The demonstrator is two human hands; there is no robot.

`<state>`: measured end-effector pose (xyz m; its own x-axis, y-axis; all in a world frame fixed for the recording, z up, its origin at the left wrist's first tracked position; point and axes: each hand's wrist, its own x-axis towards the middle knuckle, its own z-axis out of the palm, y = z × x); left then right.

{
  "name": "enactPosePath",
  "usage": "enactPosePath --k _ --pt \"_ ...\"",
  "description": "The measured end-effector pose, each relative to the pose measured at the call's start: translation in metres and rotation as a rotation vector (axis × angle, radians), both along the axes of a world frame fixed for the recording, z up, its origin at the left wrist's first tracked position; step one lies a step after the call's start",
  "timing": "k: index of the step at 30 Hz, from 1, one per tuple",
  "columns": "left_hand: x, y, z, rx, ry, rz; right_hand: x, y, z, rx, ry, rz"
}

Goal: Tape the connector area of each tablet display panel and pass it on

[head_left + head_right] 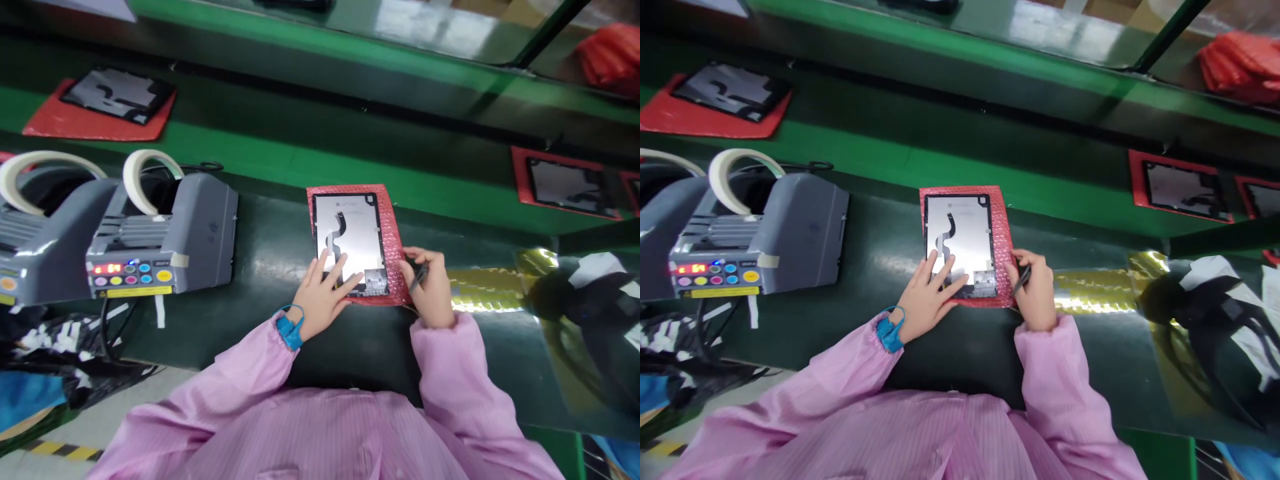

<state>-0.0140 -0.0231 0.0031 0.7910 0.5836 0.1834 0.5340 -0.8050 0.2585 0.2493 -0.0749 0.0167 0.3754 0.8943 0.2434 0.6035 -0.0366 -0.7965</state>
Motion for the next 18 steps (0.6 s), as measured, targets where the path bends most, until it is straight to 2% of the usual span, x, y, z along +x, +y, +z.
enactPosePath --k 3,6,9,10,12,13,15,16,18 --pt "0.019 0.044 -0.005 -0.015 0.015 0.106 0.022 -0.037 -0.003 -0.003 -0.063 -0.075" --pt "0.042 0.112 -0.004 -0.056 -0.021 0.309 0.052 -0.053 0.003 0.034 -0.150 -0.145" --pt "0.072 0.187 0.002 -0.127 -0.201 0.554 0.097 -0.049 0.017 0.021 -0.356 -0.203" --pt "0.084 0.208 0.005 -0.158 -0.274 0.662 0.116 -0.042 0.022 -0.017 -0.452 -0.243" --pt "0.107 0.237 0.008 -0.187 -0.349 0.794 0.156 -0.022 0.030 -0.166 -0.669 -0.360" --pt "0.117 0.244 0.009 -0.190 -0.371 0.828 0.176 -0.008 0.032 -0.275 -0.785 -0.412" --pt "0.136 0.241 0.009 -0.191 -0.408 0.785 0.215 0.026 0.035 -0.490 -0.978 -0.454" --pt "0.142 0.233 0.008 -0.194 -0.435 0.711 0.231 0.043 0.035 -0.565 -1.042 -0.443" --pt "0.148 0.210 0.004 -0.249 -0.482 0.429 0.257 0.076 0.035 -0.620 -1.106 -0.405"
